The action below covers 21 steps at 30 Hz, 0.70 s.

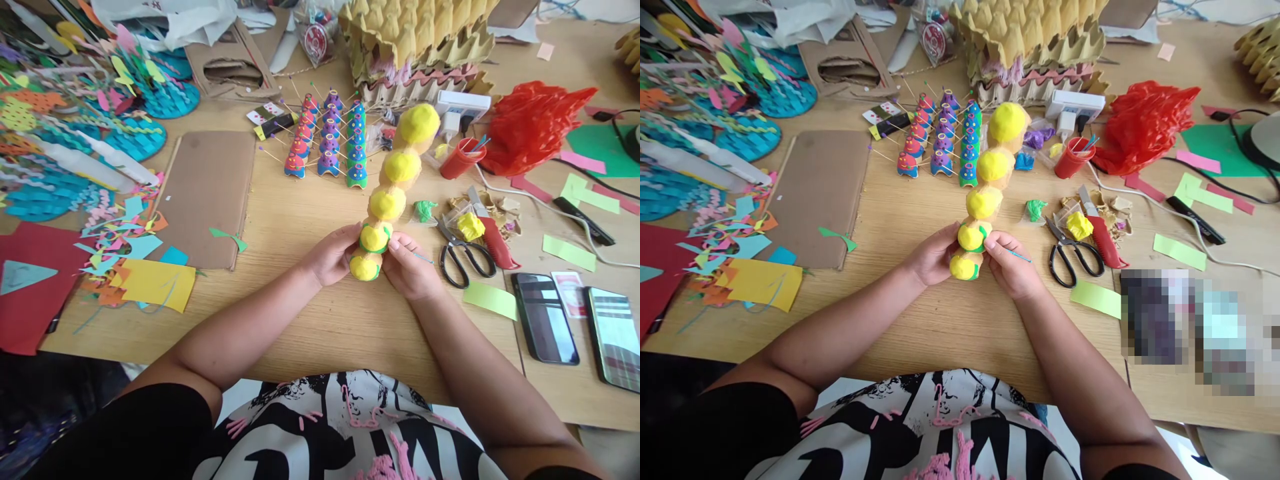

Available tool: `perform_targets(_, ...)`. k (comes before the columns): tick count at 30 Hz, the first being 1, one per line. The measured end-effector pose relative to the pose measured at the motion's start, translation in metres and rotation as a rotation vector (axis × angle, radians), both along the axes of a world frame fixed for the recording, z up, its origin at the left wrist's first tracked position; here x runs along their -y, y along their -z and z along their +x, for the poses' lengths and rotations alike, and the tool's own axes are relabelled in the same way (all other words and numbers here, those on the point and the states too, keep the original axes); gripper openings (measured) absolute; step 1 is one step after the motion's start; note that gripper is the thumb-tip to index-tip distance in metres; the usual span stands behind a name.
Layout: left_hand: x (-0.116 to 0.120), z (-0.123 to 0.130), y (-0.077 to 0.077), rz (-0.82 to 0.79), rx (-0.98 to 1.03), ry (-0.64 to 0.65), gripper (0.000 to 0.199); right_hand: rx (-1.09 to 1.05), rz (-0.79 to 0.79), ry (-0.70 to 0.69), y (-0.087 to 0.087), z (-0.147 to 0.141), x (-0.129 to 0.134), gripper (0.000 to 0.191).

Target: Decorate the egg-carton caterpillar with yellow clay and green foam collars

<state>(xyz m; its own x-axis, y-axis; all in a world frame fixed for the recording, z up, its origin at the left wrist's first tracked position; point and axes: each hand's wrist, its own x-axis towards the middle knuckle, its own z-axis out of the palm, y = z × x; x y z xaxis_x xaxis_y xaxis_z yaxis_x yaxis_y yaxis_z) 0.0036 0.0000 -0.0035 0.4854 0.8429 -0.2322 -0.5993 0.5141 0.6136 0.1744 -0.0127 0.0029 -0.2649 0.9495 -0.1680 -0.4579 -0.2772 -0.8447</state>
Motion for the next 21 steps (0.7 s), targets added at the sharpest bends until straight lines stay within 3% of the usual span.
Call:
perform_targets(16,-0.0003,0.0049,0.0025,0.064,0.12,0.015,0.033,-0.008,0.007,0.112,-0.0052,-0.0067,0.0038,0.038)
perform_targets(21,0.0009,0.0041,-0.0007,0.035,0.109,0.016,0.03,-0.02,0.014,0.077,-0.0024,-0.007,0.0021,0.039)
